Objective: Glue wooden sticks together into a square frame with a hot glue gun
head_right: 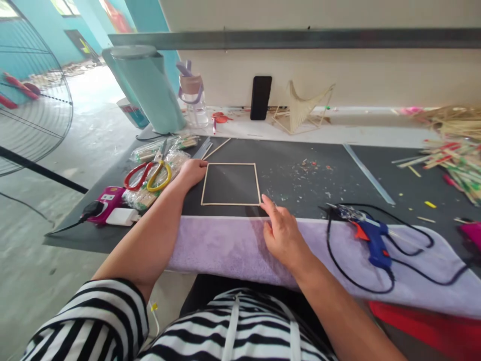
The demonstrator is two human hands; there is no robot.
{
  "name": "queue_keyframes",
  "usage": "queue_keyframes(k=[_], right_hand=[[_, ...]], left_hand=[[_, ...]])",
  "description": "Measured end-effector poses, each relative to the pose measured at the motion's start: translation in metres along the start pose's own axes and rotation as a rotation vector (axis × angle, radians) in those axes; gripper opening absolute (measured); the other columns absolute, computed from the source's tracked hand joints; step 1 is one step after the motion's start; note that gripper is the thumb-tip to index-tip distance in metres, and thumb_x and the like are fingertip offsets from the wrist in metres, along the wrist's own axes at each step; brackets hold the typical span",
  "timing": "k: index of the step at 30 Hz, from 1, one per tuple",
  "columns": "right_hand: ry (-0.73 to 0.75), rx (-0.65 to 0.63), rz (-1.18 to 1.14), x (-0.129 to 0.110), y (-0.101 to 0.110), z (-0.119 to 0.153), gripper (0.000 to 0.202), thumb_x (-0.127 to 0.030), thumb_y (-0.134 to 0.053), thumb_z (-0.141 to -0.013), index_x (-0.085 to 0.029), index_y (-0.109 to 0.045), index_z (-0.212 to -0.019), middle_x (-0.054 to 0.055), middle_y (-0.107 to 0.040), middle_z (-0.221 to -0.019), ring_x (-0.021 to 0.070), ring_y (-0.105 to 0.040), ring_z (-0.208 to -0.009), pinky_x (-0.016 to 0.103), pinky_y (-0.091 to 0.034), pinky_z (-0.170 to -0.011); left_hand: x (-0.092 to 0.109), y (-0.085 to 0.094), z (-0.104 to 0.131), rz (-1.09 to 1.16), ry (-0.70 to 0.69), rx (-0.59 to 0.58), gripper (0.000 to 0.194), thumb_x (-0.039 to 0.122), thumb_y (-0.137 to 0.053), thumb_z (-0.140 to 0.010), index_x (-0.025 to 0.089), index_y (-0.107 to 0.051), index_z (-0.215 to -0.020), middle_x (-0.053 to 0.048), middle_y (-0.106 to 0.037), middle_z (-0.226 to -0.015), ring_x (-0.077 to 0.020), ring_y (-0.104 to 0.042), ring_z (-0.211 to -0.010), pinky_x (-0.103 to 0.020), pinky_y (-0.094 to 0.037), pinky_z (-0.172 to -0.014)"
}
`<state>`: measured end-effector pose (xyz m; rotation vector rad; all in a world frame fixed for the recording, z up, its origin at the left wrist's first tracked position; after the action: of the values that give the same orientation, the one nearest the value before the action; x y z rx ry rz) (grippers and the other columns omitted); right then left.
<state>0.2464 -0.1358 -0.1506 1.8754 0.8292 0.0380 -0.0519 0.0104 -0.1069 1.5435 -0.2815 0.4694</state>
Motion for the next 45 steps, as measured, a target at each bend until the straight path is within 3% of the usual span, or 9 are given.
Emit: queue_keyframes(k=[5, 8, 15, 19, 23, 29, 33, 38, 45], right_hand=[[0.021, 0.01, 0.008, 0.002, -0.001, 0.0, 0.081, -0.009, -0.049, -0.091, -0.027, -0.016, -0.162, 0.008, -0.07, -0.131, 0.029, -0.062, -0.11, 0.049, -0.054, -0.094], [0.022, 0.004, 0.007, 0.002, 0.0, 0.001, 0.08, -0.01, -0.049, -0.091, -0.027, -0.017, -0.162, 0.009, -0.07, -0.131, 0.0295, -0.062, -0.111, 0.051, -0.054, -0.094], [-0.019, 0.057, -0.062, 0.006, -0.001, 0.001, 0.074, -0.013, -0.05, -0.09, -0.025, -0.028, -0.159, 0.014, -0.064, -0.132, 0.0264, -0.065, -0.105, 0.049, -0.055, -0.095], [-0.1, 0.127, -0.108, 0.005, 0.002, -0.001, 0.061, -0.013, -0.05, -0.088, -0.024, -0.044, -0.148, 0.013, -0.063, -0.118, 0.0241, -0.065, -0.095, 0.044, -0.058, -0.087], [-0.099, 0.119, -0.117, 0.003, 0.003, -0.004, 0.055, -0.011, -0.048, -0.087, -0.022, -0.049, -0.141, 0.011, -0.061, -0.105, 0.0243, -0.063, -0.091, 0.045, -0.058, -0.085], [-0.083, 0.11, -0.144, 0.004, 0.001, -0.005, 0.055, -0.01, -0.046, -0.086, -0.02, -0.049, -0.14, 0.015, -0.062, -0.114, 0.028, -0.063, -0.104, 0.047, -0.057, -0.087], [-0.082, 0.088, -0.154, 0.005, 0.001, -0.005, 0.057, -0.011, -0.047, -0.085, -0.019, -0.049, -0.141, 0.016, -0.061, -0.121, 0.0287, -0.063, -0.106, 0.049, -0.056, -0.09], [-0.087, 0.109, -0.168, 0.004, 0.001, -0.004, 0.06, -0.01, -0.047, -0.084, -0.021, -0.048, -0.142, 0.015, -0.061, -0.123, 0.0289, -0.063, -0.107, 0.05, -0.056, -0.093], [-0.074, 0.114, -0.161, 0.004, 0.001, -0.003, 0.064, -0.007, -0.047, -0.083, -0.021, -0.047, -0.145, 0.016, -0.061, -0.124, 0.0301, -0.063, -0.11, 0.052, -0.055, -0.097]], left_hand=[[0.002, -0.001, 0.001, -0.169, -0.111, -0.003, 0.045, 0.017, -0.049, -0.09, 0.015, -0.07, -0.13, -0.011, -0.072, -0.127, -0.0217, -0.066, -0.117, -0.026, -0.047, -0.1], [0.001, -0.002, 0.002, -0.181, -0.148, 0.02, 0.05, 0.016, -0.052, -0.089, 0.015, -0.064, -0.137, -0.01, -0.071, -0.129, -0.0208, -0.065, -0.118, -0.026, -0.045, -0.105], [-0.001, -0.003, 0.004, -0.119, -0.18, 0.064, 0.041, 0.015, -0.059, -0.083, 0.014, -0.072, -0.122, -0.01, -0.075, -0.108, -0.0216, -0.067, -0.101, -0.029, -0.049, -0.097], [0.001, 0.001, 0.008, -0.099, -0.218, 0.098, 0.028, 0.013, -0.055, -0.082, 0.015, -0.075, -0.102, -0.009, -0.075, -0.1, -0.0203, -0.066, -0.094, -0.029, -0.05, -0.091], [0.008, 0.008, 0.016, -0.131, -0.227, -0.031, 0.024, 0.017, -0.056, -0.081, 0.017, -0.075, -0.095, -0.006, -0.075, -0.093, -0.0188, -0.065, -0.086, -0.028, -0.05, -0.084], [0.029, 0.031, 0.029, -0.343, -0.179, -0.256, 0.025, 0.015, -0.059, -0.073, 0.02, -0.078, -0.089, -0.003, -0.075, -0.087, -0.0199, -0.066, -0.085, -0.027, -0.049, -0.081], [0.038, 0.036, 0.048, -0.452, -0.265, -0.35, 0.027, 0.011, -0.059, -0.072, 0.02, -0.078, -0.09, -0.005, -0.075, -0.09, -0.0209, -0.068, -0.088, -0.027, -0.049, -0.082], [0.026, 0.031, 0.08, -0.426, -0.462, -0.294, 0.027, 0.013, -0.056, -0.079, 0.018, -0.077, -0.095, -0.007, -0.073, -0.1, -0.019, -0.067, -0.096, -0.026, -0.049, -0.09], [0.0, 0.026, 0.101, -0.315, -0.583, -0.225, 0.026, 0.019, -0.054, -0.088, 0.019, -0.076, -0.101, -0.006, -0.072, -0.105, -0.017, -0.067, -0.097, -0.027, -0.05, -0.092]])
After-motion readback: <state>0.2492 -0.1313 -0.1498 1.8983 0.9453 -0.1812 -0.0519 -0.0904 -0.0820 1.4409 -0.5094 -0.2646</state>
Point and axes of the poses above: each hand's wrist, its own z-axis away from the middle knuckle, its own y-axis out of the back of the hand, x = y × z, the point moved 2 cm from there along -z, towards the middle knuckle
